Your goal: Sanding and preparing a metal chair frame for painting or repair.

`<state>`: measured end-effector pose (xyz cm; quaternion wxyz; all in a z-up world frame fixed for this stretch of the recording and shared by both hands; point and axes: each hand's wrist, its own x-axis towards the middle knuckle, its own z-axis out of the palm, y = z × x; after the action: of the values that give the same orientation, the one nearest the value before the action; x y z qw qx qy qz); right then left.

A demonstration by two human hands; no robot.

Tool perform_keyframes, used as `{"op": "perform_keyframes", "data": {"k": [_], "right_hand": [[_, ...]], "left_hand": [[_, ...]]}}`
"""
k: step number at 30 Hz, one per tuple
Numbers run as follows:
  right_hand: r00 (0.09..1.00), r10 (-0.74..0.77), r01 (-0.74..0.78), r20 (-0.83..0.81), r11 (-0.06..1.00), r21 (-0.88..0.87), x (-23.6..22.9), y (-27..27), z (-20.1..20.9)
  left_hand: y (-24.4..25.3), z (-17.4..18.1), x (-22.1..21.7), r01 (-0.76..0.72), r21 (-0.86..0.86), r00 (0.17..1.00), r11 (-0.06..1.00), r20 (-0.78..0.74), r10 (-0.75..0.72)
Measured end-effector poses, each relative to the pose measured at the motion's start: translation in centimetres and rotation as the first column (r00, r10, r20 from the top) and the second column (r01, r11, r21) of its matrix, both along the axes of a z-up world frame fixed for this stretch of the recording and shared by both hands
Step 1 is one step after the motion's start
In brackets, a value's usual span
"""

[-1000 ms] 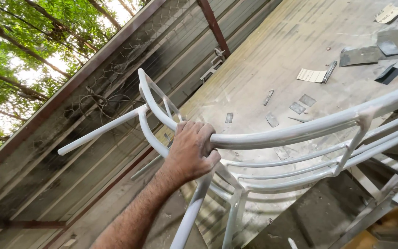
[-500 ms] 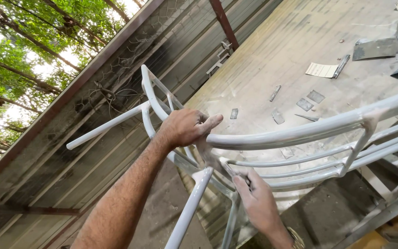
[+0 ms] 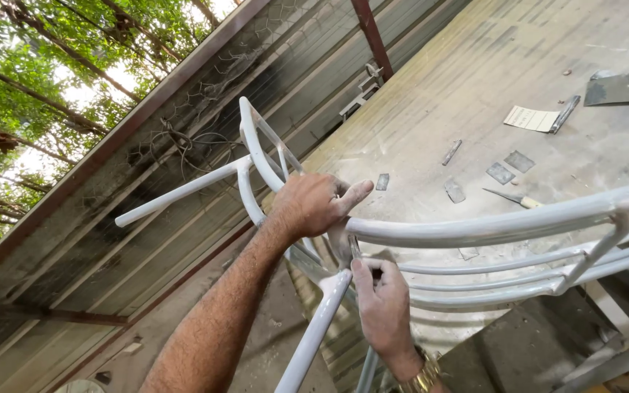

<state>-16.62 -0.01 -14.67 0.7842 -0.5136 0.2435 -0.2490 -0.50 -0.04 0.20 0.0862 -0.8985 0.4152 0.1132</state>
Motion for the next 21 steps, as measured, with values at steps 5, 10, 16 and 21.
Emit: {"op": "perform_keyframes", "data": {"k": [5,10,16,21], "right_hand": [[0.985,-0.082,0.098,0.153,0.990,-0.104,0.0,-0.3,0.7],[0.998,-0.028,0.032,0.061,0.997,-0.075,-0.4,-0.5,-0.9],[0.994,0.088,-0.086,-0.057,0.996,0.024,-0.2,-1.5,-1.1],[0.986,0.031,-0.056,-0.163,0.986,-0.157,-0.6,-1.4,-0.4]], "left_hand": [[0.4,-0.5,0.0,0.043,-0.063,0.998,0.997,0.043,-0.040],[0.4,-0.6,0.1,0.056,-0.016,0.997,0.998,0.062,-0.055],[0.2,-0.5,0.1,0.003,0.006,1.000,1.000,0.003,-0.003],[0.5,-0.7,-0.2,-0.020,0.011,1.000,1.000,-0.009,0.021]]}}
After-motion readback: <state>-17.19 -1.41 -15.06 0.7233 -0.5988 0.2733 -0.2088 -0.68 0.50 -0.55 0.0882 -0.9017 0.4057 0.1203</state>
